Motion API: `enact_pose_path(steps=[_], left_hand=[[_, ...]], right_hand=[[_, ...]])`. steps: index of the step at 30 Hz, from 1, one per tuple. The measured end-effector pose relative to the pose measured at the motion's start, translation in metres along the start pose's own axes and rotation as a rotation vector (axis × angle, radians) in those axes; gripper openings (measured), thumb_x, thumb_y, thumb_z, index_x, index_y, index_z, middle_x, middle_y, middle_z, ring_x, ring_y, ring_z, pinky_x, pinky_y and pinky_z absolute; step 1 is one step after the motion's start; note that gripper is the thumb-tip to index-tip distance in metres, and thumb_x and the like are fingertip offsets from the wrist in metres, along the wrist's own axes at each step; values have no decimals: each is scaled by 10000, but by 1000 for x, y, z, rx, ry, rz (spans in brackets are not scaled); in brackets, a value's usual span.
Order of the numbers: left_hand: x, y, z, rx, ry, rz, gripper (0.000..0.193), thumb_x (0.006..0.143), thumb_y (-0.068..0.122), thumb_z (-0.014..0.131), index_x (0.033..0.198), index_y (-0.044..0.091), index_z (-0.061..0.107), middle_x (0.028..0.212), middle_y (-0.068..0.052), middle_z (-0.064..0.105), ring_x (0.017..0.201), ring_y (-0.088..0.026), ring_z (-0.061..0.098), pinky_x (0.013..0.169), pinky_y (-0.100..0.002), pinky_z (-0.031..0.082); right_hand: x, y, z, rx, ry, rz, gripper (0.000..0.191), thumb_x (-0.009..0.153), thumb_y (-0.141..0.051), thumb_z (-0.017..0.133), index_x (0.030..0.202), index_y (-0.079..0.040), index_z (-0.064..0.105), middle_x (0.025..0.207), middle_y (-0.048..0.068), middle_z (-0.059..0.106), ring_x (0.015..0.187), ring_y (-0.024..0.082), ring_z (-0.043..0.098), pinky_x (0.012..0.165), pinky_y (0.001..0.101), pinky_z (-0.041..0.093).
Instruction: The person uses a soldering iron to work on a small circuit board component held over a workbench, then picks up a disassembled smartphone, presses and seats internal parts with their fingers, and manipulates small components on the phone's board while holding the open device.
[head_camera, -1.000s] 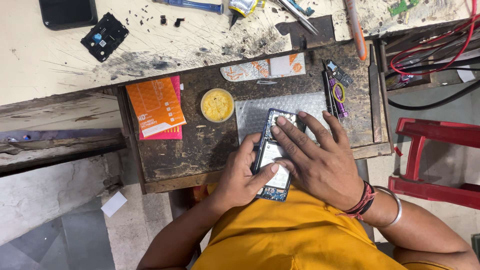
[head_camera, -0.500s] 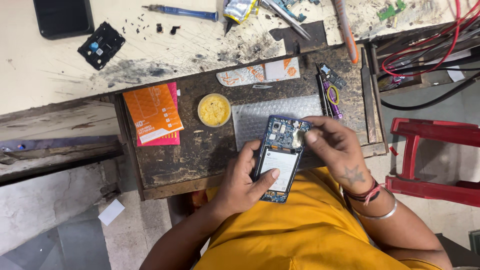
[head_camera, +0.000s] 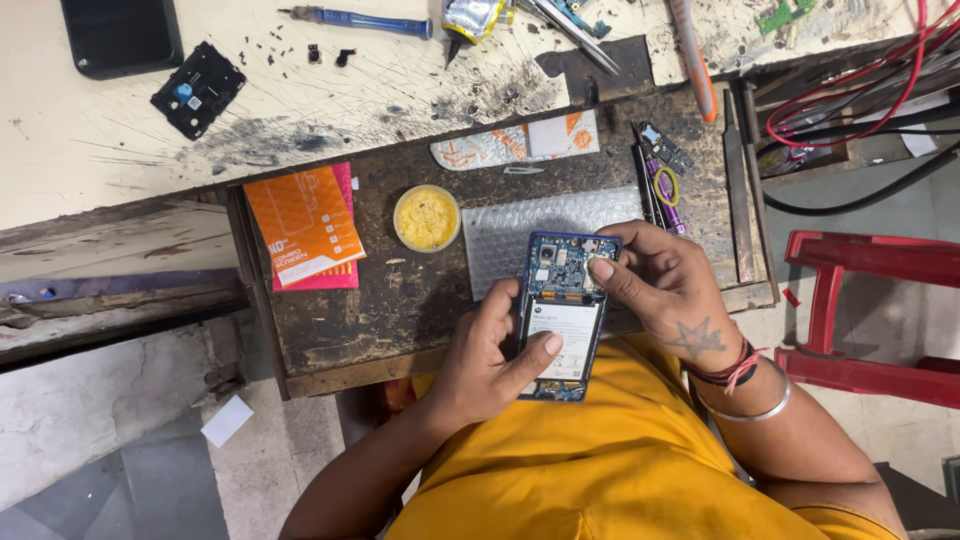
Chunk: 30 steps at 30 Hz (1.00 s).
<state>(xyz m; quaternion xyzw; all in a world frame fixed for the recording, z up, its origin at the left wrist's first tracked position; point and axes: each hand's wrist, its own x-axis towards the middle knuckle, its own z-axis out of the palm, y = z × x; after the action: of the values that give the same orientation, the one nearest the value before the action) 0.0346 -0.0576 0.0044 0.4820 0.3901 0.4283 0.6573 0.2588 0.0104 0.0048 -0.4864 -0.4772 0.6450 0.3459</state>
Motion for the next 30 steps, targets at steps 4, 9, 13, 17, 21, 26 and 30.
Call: enact_pose_path(steps=[4, 9, 13, 17, 21, 26, 30], left_hand=[[6, 3, 4, -7, 25, 15, 350, 1061, 204, 621, 1318, -26, 566, 1105, -116, 763, 981, -120, 737, 849, -292, 613], [10, 2, 9, 8, 76, 2, 293, 1070, 206, 616, 1275, -2, 637, 1092, -84, 769, 978, -111, 729, 851, -285, 609], [9, 2, 8, 49, 73, 12, 298, 1073, 219, 615, 1278, 5, 644, 1075, -82, 777, 960, -112, 730, 842, -283, 604], [7, 2, 6, 37, 34, 34, 316, 1092, 244, 590, 1300, 10, 628, 1106, -78, 767, 993, -113, 732, 871, -284, 605], [7, 2, 6, 42, 55, 22, 307, 1103, 260, 563, 1262, 12, 649, 1070, -69, 773, 971, -105, 740, 848, -277, 608], [8, -2, 9, 39, 102, 22, 281, 1093, 248, 575, 1191, 9, 686, 1019, -59, 781, 921, -97, 734, 814, -273, 602], [9, -5, 9, -32, 97, 6, 265, 1099, 242, 582, 1168, 9, 689, 982, -48, 766, 878, -86, 717, 778, -262, 586]], right_hand=[[-2, -10, -4, 27, -95, 21, 269, 967, -60, 673, 1213, 46, 649, 1003, 34, 740, 912, 72, 675, 799, 222, 550], [-5, -12, -3, -50, -101, 0, 293, 991, -76, 652, 1260, 39, 645, 1034, 39, 729, 953, 77, 674, 837, 228, 551], [-7, -8, -3, -102, -78, 13, 294, 995, -89, 657, 1261, 35, 658, 1012, 45, 728, 923, 74, 661, 807, 228, 540], [-9, -5, -2, -139, -70, 7, 298, 994, -99, 656, 1263, 29, 655, 1001, 34, 726, 909, 63, 651, 793, 224, 535], [-10, -5, -1, -160, -76, -48, 285, 1008, -102, 648, 1260, 32, 651, 1011, 29, 717, 923, 67, 641, 813, 230, 533], [-14, -6, 4, -130, -68, -56, 289, 1008, -101, 641, 1264, 33, 634, 1045, 33, 717, 956, 76, 646, 848, 238, 536], [-16, -7, 4, -120, -81, -63, 284, 1014, -98, 631, 1267, 30, 626, 1063, 40, 715, 974, 75, 639, 863, 238, 531]])
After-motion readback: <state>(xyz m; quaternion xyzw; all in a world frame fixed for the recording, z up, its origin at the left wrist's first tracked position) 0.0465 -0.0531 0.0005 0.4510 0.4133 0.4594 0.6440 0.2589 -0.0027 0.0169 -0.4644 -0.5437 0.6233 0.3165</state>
